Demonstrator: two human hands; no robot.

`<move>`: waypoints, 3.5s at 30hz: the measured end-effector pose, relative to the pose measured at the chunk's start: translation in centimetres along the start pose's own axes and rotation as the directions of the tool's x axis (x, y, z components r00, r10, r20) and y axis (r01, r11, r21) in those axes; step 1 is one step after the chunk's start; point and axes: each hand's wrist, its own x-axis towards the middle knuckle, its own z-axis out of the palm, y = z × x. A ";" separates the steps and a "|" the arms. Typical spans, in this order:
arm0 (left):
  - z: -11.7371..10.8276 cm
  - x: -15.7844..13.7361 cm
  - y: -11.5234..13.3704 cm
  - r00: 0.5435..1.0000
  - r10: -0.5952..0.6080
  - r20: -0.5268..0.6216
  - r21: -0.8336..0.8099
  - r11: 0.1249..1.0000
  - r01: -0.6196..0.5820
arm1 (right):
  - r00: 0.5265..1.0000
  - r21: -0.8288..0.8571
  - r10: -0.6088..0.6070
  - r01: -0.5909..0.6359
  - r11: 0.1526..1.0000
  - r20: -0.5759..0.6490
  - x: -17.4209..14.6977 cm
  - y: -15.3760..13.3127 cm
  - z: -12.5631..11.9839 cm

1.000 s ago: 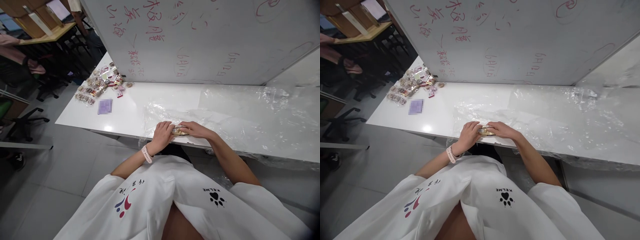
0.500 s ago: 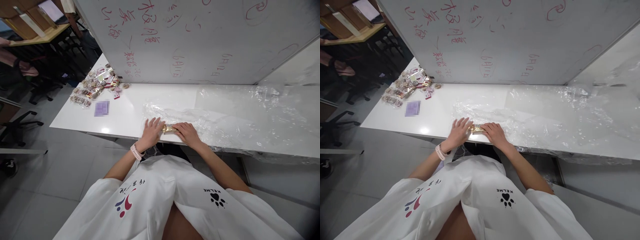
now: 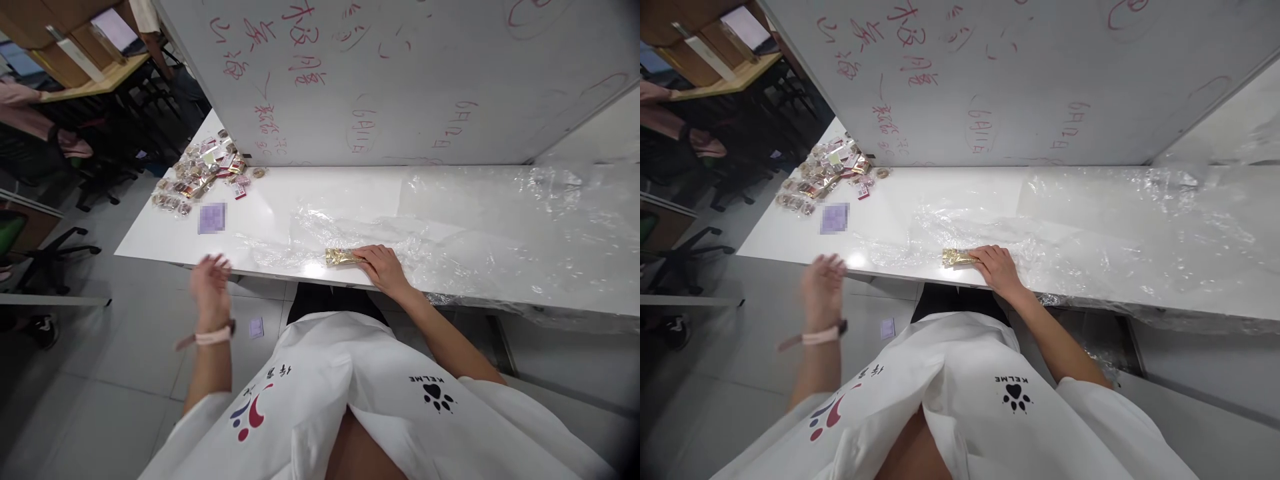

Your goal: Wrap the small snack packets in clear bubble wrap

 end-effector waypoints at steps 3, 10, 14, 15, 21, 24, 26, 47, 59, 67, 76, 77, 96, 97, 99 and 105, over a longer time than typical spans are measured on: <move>3.0 -6.7 -4.2 0.681 -0.530 0.505 0.318 0.848 0.425 | 1.000 0.009 0.013 -0.013 1.000 0.000 0.0 0.0 0.0; 7.7 -10.5 -8.5 0.611 -0.625 0.486 0.443 0.779 0.444 | 0.998 0.035 0.034 -0.036 0.999 0.045 -0.2 0.2 -0.1; 7.9 -9.5 -8.4 0.726 -0.529 0.440 0.455 0.828 0.327 | 0.997 0.057 0.051 -0.054 0.997 0.058 -0.1 0.1 -0.2; 8.1 -9.0 -8.2 0.735 -0.518 0.437 0.430 0.838 0.335 | 0.997 0.060 0.053 -0.057 0.997 0.057 -0.1 0.1 -0.3; 10.5 -7.7 -9.1 0.818 -0.186 0.544 0.450 0.888 -0.097 | 0.997 0.094 0.054 -0.060 0.994 0.064 -0.2 0.2 -0.2; 12.2 -8.8 -11.0 0.599 0.023 0.800 0.424 0.684 -0.593 | 0.997 0.104 0.052 -0.057 0.993 0.056 -0.1 0.4 0.0; 12.9 -9.6 -12.4 0.340 0.041 0.939 0.282 0.473 -0.835 | 0.997 0.107 0.050 -0.055 0.993 0.053 0.1 0.4 0.0; 13.5 -8.7 -14.5 0.054 0.017 0.998 0.055 -0.027 -0.998 | 0.705 0.293 0.635 -0.565 0.772 -0.316 -0.3 -0.1 -4.0; 12.6 -7.9 -14.9 0.025 0.123 0.992 -0.003 0.219 -0.976 | 0.957 0.323 -0.089 -0.004 0.946 0.275 0.3 0.1 -4.3; 15.5 -5.7 -10.4 0.180 -0.246 0.952 0.286 0.513 -0.810 | 0.909 0.436 0.306 -0.406 0.803 0.283 0.6 -0.1 -3.7; 17.2 -5.7 -12.0 0.179 -0.018 0.984 0.180 0.124 -0.976 | 0.934 -0.122 0.291 -0.320 0.939 -0.208 1.4 -1.2 -1.6; 16.7 -5.6 -12.2 0.178 -0.015 0.984 0.178 0.135 -0.975 | 0.962 -0.162 0.200 -0.231 0.960 -0.186 0.9 -1.1 -1.7; 15.8 -4.0 -12.0 0.297 -0.064 0.953 0.299 0.372 -0.879 | 0.984 -0.182 -0.020 0.052 0.982 0.175 0.6 0.5 -3.2; 15.5 -4.3 -12.0 0.308 -0.051 0.950 0.302 0.402 -0.864 | 0.984 -0.197 -0.018 0.054 0.979 0.176 0.5 0.2 -3.0; 14.9 -4.8 -11.6 0.324 -0.018 0.946 0.293 0.477 -0.829 | 0.981 -0.215 -0.020 0.063 0.975 0.193 0.2 -0.4 -3.0; 13.0 -5.6 -9.6 0.271 -0.043 0.962 0.246 0.570 -0.784 | 0.930 -0.038 0.081 -0.072 0.997 0.358 1.7 -0.5 -5.1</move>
